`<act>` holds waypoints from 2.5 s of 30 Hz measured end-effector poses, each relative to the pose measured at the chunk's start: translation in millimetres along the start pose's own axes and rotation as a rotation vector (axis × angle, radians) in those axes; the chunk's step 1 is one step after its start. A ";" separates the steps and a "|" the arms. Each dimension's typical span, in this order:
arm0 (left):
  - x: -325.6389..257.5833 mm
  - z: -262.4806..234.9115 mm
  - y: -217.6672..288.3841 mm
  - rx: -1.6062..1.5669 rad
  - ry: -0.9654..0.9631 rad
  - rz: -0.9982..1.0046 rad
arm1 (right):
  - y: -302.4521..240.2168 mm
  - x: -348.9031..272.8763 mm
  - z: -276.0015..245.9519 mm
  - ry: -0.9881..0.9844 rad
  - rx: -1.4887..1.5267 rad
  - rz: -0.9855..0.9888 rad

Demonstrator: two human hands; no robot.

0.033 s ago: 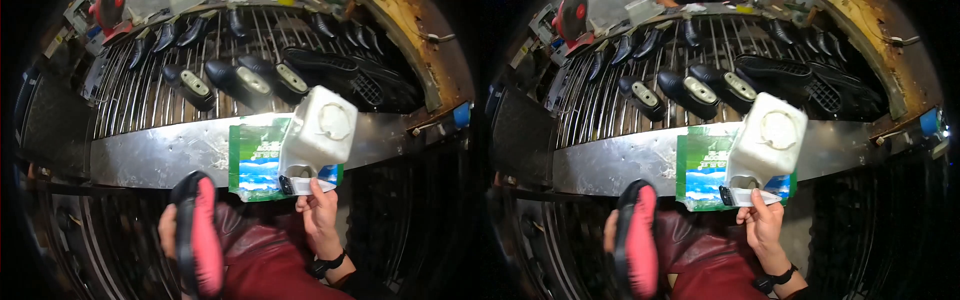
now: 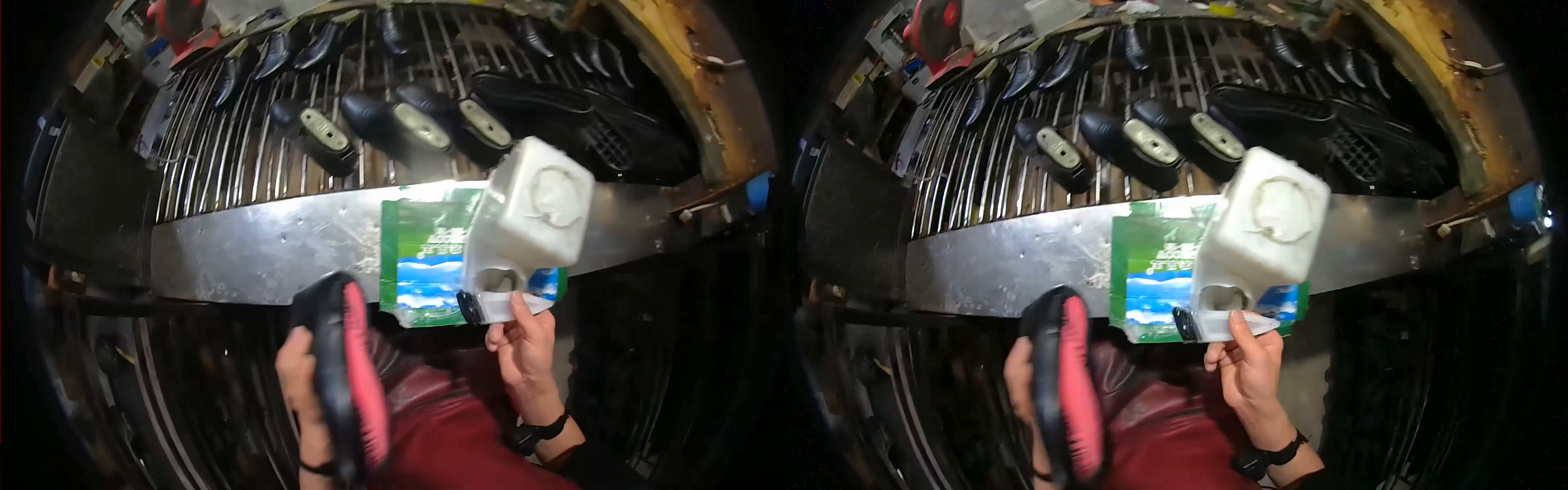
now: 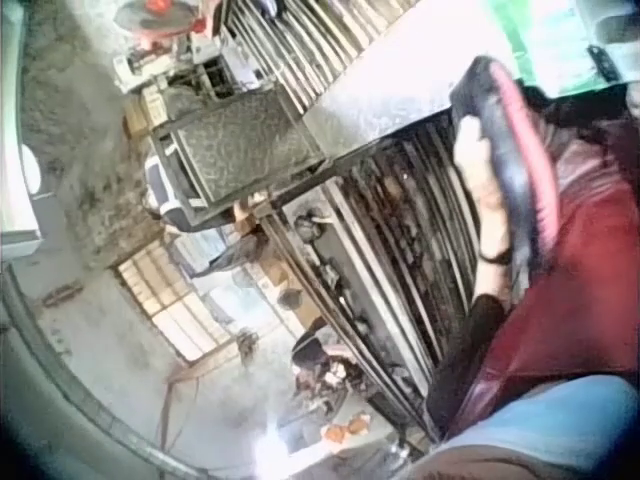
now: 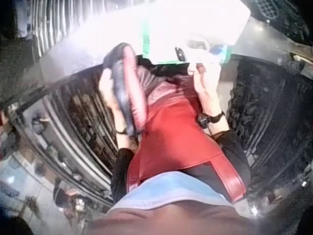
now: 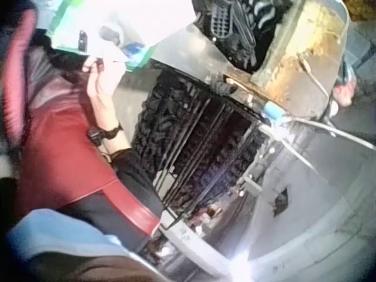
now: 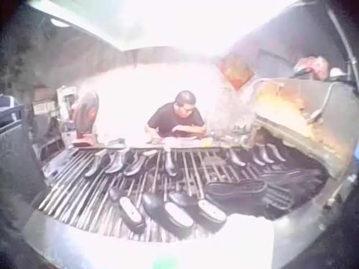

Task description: Applying glue to shoe uppers and soles, and moving components between racks and a conveyor belt in a shoe factory.

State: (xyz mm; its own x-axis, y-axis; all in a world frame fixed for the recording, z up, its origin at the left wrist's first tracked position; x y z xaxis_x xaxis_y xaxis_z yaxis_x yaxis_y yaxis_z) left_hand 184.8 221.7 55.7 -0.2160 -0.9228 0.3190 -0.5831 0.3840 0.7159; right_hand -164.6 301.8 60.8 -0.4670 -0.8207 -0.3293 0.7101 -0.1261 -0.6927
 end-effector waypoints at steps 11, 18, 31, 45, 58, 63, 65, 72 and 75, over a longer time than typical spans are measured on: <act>-3.4 48.8 -6.9 0.234 -0.156 0.504 | 74.4 13.3 67.5 -0.512 -0.332 0.192; -6.9 48.7 -12.7 0.189 -0.149 0.507 | 83.8 103.3 102.1 -0.348 -0.631 -0.010; 7.4 45.8 1.8 0.197 -0.039 0.559 | 39.5 -35.5 84.2 -0.810 -0.724 -0.120; 19.9 43.2 41.1 0.278 -0.062 0.508 | -10.6 -57.0 90.0 -0.758 -0.709 -0.244; 70.4 33.3 67.8 0.270 -0.193 0.351 | -53.6 -80.1 163.7 -1.303 -0.895 -0.589; 105.1 22.0 75.1 0.230 -0.247 0.254 | -73.6 -62.9 203.8 -1.325 -0.955 -0.739; 120.1 20.7 72.4 0.198 -0.298 0.199 | -78.3 -49.9 214.2 -1.343 -0.944 -0.775; 159.7 18.2 60.6 -0.006 -0.438 0.235 | -79.4 -10.8 242.6 -1.326 -0.965 -0.890; 175.0 11.3 70.4 -0.176 -0.497 0.179 | -69.7 11.2 234.2 -1.262 -1.058 -0.820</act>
State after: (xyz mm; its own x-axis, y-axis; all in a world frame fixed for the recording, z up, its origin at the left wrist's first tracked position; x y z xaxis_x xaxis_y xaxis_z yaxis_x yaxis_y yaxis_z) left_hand 97.1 86.8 154.8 -0.6680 -0.7301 0.1438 -0.3732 0.4959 0.7841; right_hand -95.9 170.9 255.7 0.4975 -0.6838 0.5338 -0.2876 -0.7106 -0.6422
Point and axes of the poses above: each hand's wrist, its own x-axis towards the middle knuckle, its own z-axis out of the palm, y = z × x, the point moved 7 cm from there along x, towards the middle knuckle, and after that the axes turned 10 degrees about -y, right-handed, at the moved point
